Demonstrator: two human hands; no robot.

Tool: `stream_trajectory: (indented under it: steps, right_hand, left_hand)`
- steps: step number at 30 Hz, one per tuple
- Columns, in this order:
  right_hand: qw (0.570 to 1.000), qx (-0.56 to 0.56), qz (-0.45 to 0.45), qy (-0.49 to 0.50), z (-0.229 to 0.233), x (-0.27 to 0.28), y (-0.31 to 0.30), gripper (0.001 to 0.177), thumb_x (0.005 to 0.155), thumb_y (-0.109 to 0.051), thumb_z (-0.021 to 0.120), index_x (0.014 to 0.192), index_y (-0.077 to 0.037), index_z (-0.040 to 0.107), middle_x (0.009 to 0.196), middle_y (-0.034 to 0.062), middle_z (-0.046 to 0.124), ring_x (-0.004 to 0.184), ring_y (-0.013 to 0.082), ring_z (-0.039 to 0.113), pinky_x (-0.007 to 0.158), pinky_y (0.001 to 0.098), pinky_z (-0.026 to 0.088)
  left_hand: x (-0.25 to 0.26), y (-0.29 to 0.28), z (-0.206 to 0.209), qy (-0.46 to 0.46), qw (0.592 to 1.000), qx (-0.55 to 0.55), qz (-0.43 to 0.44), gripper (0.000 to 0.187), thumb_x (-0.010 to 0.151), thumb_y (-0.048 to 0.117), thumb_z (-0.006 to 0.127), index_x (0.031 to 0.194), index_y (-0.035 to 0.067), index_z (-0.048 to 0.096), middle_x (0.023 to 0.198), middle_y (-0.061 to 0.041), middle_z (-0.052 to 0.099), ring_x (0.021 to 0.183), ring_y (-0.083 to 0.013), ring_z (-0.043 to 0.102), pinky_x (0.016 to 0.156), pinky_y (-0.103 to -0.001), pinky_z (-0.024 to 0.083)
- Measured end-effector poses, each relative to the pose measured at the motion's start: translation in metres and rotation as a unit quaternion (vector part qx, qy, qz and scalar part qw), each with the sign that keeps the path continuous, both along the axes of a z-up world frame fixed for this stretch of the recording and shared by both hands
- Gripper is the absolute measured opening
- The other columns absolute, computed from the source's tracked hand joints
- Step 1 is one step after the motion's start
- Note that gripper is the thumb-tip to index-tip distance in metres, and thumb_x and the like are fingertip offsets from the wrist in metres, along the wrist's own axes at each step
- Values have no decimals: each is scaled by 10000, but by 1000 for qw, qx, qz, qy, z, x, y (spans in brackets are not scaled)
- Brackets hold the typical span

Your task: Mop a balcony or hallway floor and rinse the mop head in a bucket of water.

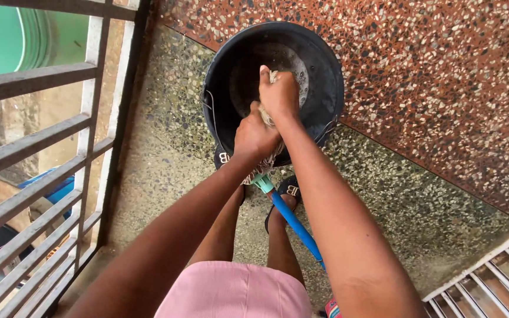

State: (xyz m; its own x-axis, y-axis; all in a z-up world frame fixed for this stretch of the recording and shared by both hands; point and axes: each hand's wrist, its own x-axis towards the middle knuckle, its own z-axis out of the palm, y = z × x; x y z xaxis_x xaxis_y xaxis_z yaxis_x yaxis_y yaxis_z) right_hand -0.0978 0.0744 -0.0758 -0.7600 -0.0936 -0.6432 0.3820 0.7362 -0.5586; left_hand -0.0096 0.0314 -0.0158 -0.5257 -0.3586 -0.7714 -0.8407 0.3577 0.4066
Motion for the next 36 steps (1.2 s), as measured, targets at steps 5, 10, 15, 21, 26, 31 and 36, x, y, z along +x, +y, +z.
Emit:
stream_trajectory:
  steps: [5,10,15,21,26,31,36]
  right_hand:
    - [995,8,-10,97,8,8,2,492,971,-427,664,666,-42,696,649,166,689,634,358,696,591,473,534]
    - [988,-146,-39,29,16,32,16,495,949,-482,674,795,-13,687,743,159,736,709,297,743,679,396,596]
    - [926,-289,-230,-85,81,82,94,608,942,-611,615,1331,-152,529,1247,93,685,1112,164,655,926,344,506]
    - [969,-238,4,-64,72,230,261,456,946,-499,750,1057,-57,766,1173,85,720,1075,201,669,902,342,521]
    - [917,-214,-92,-324,209,205,329,380,945,-398,684,1083,-46,712,741,8,666,613,81,605,520,249,486]
    - [927,-209,-104,-295,253,205,385,426,949,-431,650,1143,-59,723,629,-40,522,491,43,451,414,228,355]
    - [923,-179,-178,-291,324,229,384,446,995,-460,572,1186,-87,723,607,-33,480,442,50,403,375,230,320]
  left_hand:
    - [3,2,15,20,1000,-22,-7,874,819,572,669,1440,11,419,1052,-318,721,1012,-461,713,898,-524,549]
    - [7,-4,61,1,999,-37,8,839,751,583,739,1297,16,448,1036,-313,715,971,-484,703,861,-543,550]
    - [46,-5,74,68,997,-28,40,787,715,520,803,1280,64,499,1086,-245,726,994,-416,722,845,-482,581]
    - [18,0,116,179,915,242,267,722,788,325,811,1377,56,492,1182,-135,682,1026,-251,685,875,-390,582]
    - [-6,32,102,93,873,338,338,973,859,458,766,1569,86,215,1468,-198,395,1322,-361,437,1062,-578,379]
    - [-12,93,129,62,906,358,219,1221,760,701,669,1661,166,42,1679,-245,152,1537,-396,181,1178,-617,182]
    - [65,159,137,107,975,191,37,1329,746,741,720,1682,106,22,1695,-314,106,1560,-433,191,1206,-584,247]
